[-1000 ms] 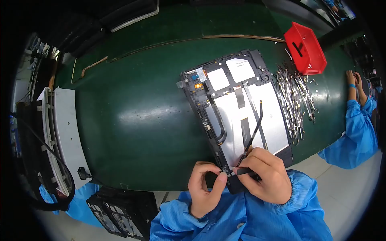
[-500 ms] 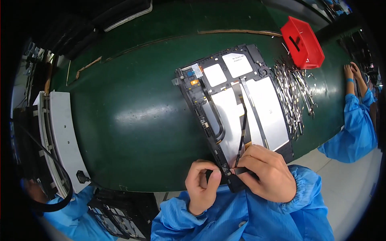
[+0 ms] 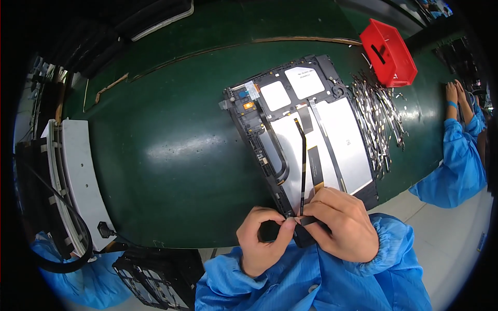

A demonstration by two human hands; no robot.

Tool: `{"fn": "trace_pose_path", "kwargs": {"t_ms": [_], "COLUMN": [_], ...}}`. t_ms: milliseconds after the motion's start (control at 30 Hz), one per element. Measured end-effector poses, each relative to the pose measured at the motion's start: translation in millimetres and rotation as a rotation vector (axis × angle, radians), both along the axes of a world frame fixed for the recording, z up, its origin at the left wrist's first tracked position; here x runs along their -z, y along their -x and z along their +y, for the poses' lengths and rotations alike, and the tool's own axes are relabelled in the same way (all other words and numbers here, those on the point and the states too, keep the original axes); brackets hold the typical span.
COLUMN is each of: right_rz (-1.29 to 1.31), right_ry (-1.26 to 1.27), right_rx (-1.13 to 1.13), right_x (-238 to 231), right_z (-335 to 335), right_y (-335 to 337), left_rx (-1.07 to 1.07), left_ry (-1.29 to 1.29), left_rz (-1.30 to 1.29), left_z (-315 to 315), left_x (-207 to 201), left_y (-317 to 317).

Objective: The person assembles and connects ribbon cables, a battery, internal components, and a bracket into a tablet assembly, using tweezers and a pry tool to manipulate the small parts.

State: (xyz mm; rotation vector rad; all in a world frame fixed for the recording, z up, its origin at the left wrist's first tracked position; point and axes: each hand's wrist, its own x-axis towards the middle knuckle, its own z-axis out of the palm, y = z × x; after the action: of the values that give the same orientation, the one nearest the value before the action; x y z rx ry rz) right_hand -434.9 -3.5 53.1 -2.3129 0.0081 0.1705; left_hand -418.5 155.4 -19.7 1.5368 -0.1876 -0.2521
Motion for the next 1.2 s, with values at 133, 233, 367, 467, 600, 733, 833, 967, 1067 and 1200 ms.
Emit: {"fn": "trace_pose_path", "kwargs": {"t_ms": [133,233,367,467,600,733,833,967,1067,1200], "right_rz": [0.002,-0.007,0.017,0.049,-0.094,-0.131,-0.178,-0.259,-0.316,-0.37], "right_ry": [-0.008,-0.02,-0.195,-0.32,-0.017,0.039,-0.074,-0.261,-0.294,-0.426], "right_rx": [-0.006,-0.041,-0.086,-0.169,-0.044,0.009,0.028,-0.017,-0.042,-0.047], "right_x": [0,-2,-1,-6,2,8,13,16,22,28], "right_z": [-2,-4,-7,-3,0,1,-1,1,2,3], "right_y": [0,-1,-2,-1,3,8,12,15,16,18], "left_rx": [0.132,0.174,0.208,0.227,0.305,0.241,0.255,0.295,0.279,0.195], "left_ry": [-0.084,-0.101,-0.095,-0.037,0.044,-0.06,-0.106,-0.062,-0.057,-0.162], "left_rz": [-0.014,0.024,0.108,0.25,0.271,0.318,0.304,0.35,0.353,0.346], "left_z": [7,13,16,19,39,39,43,39,35,43], "left_x": [-5,-9,-9,-8,-1,-16,-9,-23,-31,-22], "left_y": [-11,-15,-17,-13,3,18,27,24,25,29]}}
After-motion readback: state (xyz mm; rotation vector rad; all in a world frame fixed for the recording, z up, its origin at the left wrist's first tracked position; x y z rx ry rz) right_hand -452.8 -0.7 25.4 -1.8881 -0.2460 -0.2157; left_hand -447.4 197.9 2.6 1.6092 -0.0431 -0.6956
